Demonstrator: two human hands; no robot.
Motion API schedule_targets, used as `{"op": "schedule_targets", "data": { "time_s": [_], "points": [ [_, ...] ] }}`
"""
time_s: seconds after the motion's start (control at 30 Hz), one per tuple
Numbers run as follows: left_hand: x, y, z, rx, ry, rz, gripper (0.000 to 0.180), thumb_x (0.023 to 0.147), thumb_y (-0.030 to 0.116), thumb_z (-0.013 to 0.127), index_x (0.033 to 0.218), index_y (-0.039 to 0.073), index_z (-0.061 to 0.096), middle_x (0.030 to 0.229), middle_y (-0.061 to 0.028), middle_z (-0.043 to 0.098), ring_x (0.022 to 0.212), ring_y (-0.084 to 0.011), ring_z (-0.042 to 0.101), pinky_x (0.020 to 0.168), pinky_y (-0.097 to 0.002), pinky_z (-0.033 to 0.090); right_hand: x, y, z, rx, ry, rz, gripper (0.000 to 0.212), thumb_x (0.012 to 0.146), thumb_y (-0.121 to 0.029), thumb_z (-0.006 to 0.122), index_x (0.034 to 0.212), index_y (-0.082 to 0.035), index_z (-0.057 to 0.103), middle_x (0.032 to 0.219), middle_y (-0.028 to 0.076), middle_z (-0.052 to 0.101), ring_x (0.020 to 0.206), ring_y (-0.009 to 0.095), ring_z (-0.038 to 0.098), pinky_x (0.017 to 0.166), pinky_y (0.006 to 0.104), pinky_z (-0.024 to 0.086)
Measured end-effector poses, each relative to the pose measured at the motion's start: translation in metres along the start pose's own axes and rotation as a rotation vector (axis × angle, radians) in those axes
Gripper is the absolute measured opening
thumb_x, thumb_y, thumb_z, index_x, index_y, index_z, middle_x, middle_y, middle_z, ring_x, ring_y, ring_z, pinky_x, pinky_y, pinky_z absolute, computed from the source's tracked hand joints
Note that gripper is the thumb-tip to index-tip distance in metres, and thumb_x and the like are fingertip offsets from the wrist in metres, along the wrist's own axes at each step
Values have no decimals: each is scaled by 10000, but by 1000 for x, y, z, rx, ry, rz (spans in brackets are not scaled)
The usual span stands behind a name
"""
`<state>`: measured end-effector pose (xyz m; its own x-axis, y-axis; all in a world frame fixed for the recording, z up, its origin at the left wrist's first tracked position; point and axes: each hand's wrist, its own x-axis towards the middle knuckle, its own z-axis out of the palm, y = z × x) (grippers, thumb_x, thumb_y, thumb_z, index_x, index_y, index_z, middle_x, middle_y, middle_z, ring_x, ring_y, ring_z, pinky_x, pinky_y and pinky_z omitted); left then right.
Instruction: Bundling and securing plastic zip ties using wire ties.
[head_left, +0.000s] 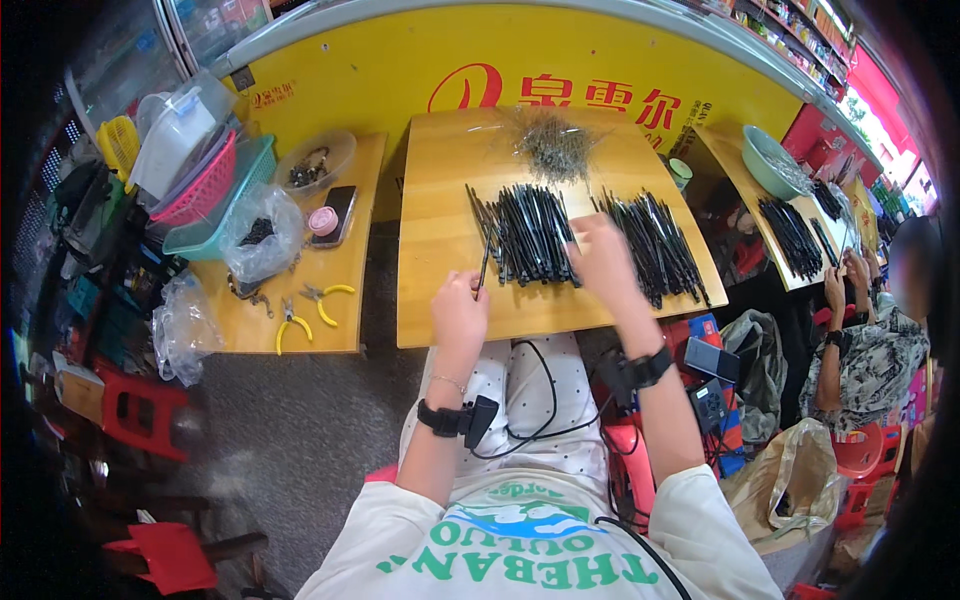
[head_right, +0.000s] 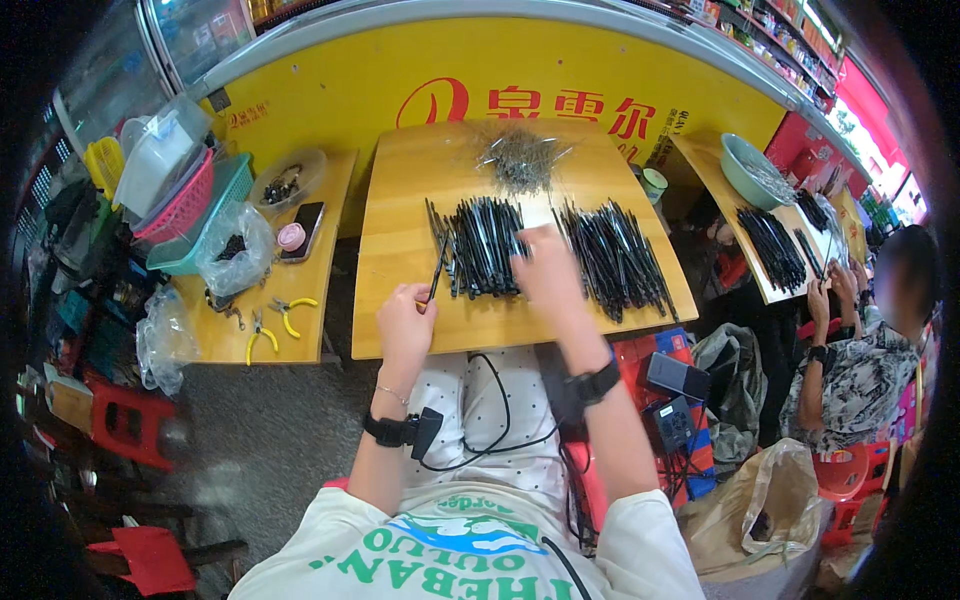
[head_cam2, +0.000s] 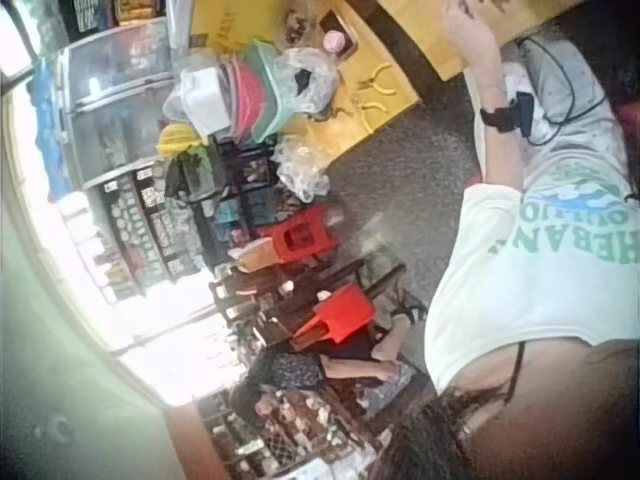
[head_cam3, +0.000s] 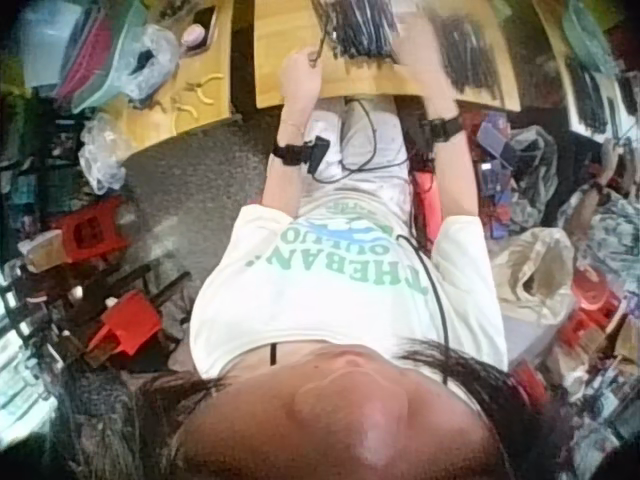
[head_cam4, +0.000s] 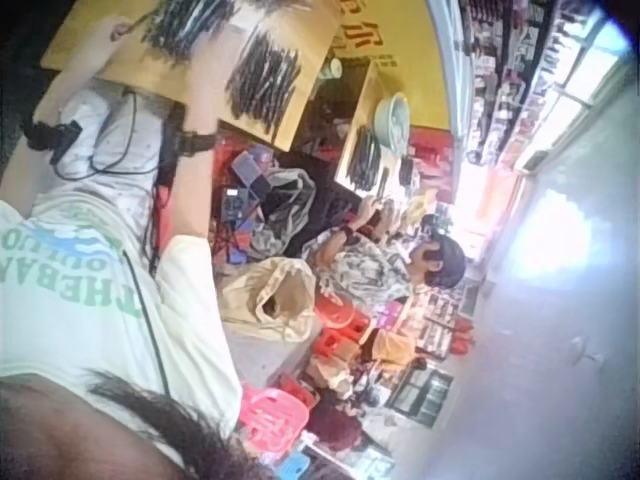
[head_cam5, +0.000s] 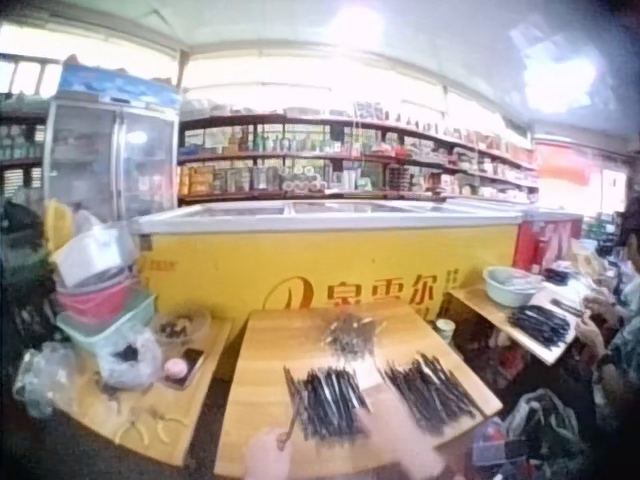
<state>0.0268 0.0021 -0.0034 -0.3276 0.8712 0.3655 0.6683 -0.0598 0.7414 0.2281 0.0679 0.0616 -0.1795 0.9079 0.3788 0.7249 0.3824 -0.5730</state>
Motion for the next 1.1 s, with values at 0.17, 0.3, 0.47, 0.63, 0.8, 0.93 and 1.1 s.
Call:
{"op": "schedule_targets", "data": {
  "time_s": [0.17,0.3,0.47,0.63,0.8,0.93,1.1],
  "points": [
    [-6,21,-2,105,-48,24,170,747,40,653,908,-14,661,854,-147,650,691,-250,665,662,-335,519,-7,-39,76,-245,-44,-146,57,764,-77,640,801,-42,614,870,128,573,889,295,601,759,398,499],
    [-11,24,-26,-39,-90,-7,188,744,47,661,922,-12,660,844,-143,647,700,-248,668,670,-328,521,10,-25,98,-407,59,-137,57,753,-71,639,751,-50,587,832,127,558,843,282,611,729,400,503],
    [-18,32,-80,33,-102,-91,186,763,40,663,941,-15,655,837,-131,641,707,-240,655,667,-318,515,16,-33,80,-285,-36,-40,88,747,-104,665,769,-42,606,831,130,592,763,305,632,703,405,514],
    [-11,29,-109,-52,-77,-181,174,804,13,641,973,-26,635,863,-119,621,747,-212,632,673,-300,500,67,-18,21,75,-57,269,170,816,-140,599,891,-17,688,844,188,674,775,309,652,724,367,514],
    [-2,17,-81,-301,-141,-140,190,818,6,638,1004,-21,610,876,-90,614,769,-168,614,671,-276,492,161,140,-22,-255,14,336,191,714,-148,642,848,-48,734,854,198,683,879,299,669,785,353,526],
    [-3,10,-73,-388,-197,-239,187,820,26,653,999,-10,615,863,-69,603,766,-139,610,648,-249,497,190,161,-5,-529,-147,393,199,675,-215,725,707,-20,704,827,166,696,799,261,682,728,333,544],
    [1,4,-63,-422,-243,-247,185,813,29,658,989,-12,617,871,-64,588,796,-134,612,658,-247,512,210,180,-7,-327,-432,581,137,700,-175,710,667,-45,682,662,74,661,610,138,650,522,267,495]
  ]
}}
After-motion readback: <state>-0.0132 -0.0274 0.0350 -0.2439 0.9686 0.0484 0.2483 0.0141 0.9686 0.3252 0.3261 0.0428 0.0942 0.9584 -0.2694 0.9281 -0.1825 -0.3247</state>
